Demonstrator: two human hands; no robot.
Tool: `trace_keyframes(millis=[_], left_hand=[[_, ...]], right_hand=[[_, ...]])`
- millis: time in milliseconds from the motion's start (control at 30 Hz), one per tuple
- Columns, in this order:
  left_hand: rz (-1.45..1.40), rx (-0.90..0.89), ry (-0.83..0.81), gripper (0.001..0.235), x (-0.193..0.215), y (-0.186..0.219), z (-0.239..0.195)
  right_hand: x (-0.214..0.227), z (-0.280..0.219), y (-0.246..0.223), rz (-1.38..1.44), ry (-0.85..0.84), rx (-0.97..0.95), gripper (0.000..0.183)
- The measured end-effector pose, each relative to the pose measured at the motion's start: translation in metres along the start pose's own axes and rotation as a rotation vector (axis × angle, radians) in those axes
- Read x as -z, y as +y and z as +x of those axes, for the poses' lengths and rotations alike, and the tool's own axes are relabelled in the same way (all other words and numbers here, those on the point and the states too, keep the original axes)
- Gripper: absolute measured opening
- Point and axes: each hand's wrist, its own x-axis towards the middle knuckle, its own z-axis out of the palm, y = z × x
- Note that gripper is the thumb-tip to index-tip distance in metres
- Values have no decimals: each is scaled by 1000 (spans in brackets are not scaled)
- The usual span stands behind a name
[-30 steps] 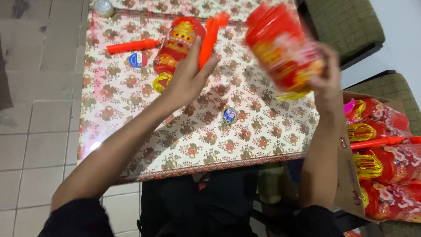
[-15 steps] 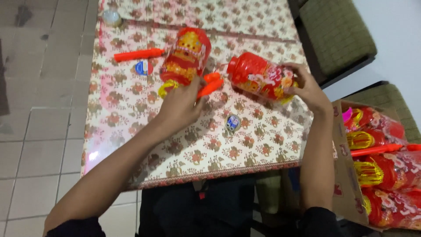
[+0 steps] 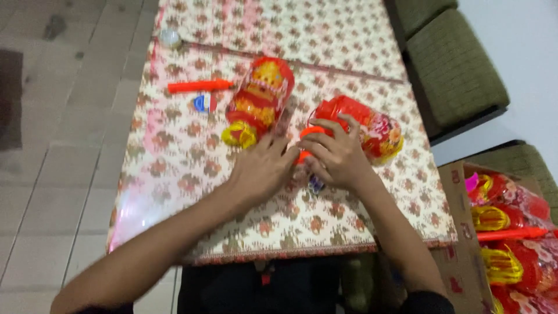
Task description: The person assembles red decorative lanterns on a table by attaching orange plastic handles and inserting small components into the lantern bases.
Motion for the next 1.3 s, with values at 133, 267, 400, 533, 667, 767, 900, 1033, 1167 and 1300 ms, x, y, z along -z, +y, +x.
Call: trace_keyframes(millis=[133, 267, 400, 533, 667, 767, 900, 1033, 1167, 1300], left_hand=[[128, -120, 226, 17, -25, -17, -5], [83, -175, 150, 23, -19, -16, -8], [60, -218, 122, 19, -7, -13, -10], [58, -240, 95, 14, -15, -15, -13], [63, -206, 27, 11, -6, -8, -13], [-47, -146, -99, 14, 10, -5, -7], [-611, 226, -595, 29, 34, -9, 1], [-1078, 452, -714, 31, 14, -24, 4], [-528, 217, -375, 42, 20, -14, 9], [-137, -97, 50, 32, -10, -23, -8]], right_hand=[[-21, -17, 5, 77, 49, -4, 38], [-29, -25, -10, 138, 111, -96, 40], [18, 2, -36, 312, 133, -164, 39], [2, -9, -33, 329, 135, -177, 43], [-22, -32, -35, 201, 148, -170, 44], [-20, -34, -33, 79, 152, -122, 41], [-18, -45, -39, -84, 196, 49, 30], [5, -23, -46, -178, 254, 83, 16], [-40, -47, -22, 7, 299, -11, 30], [-40, -47, -16, 203, 288, -158, 44]])
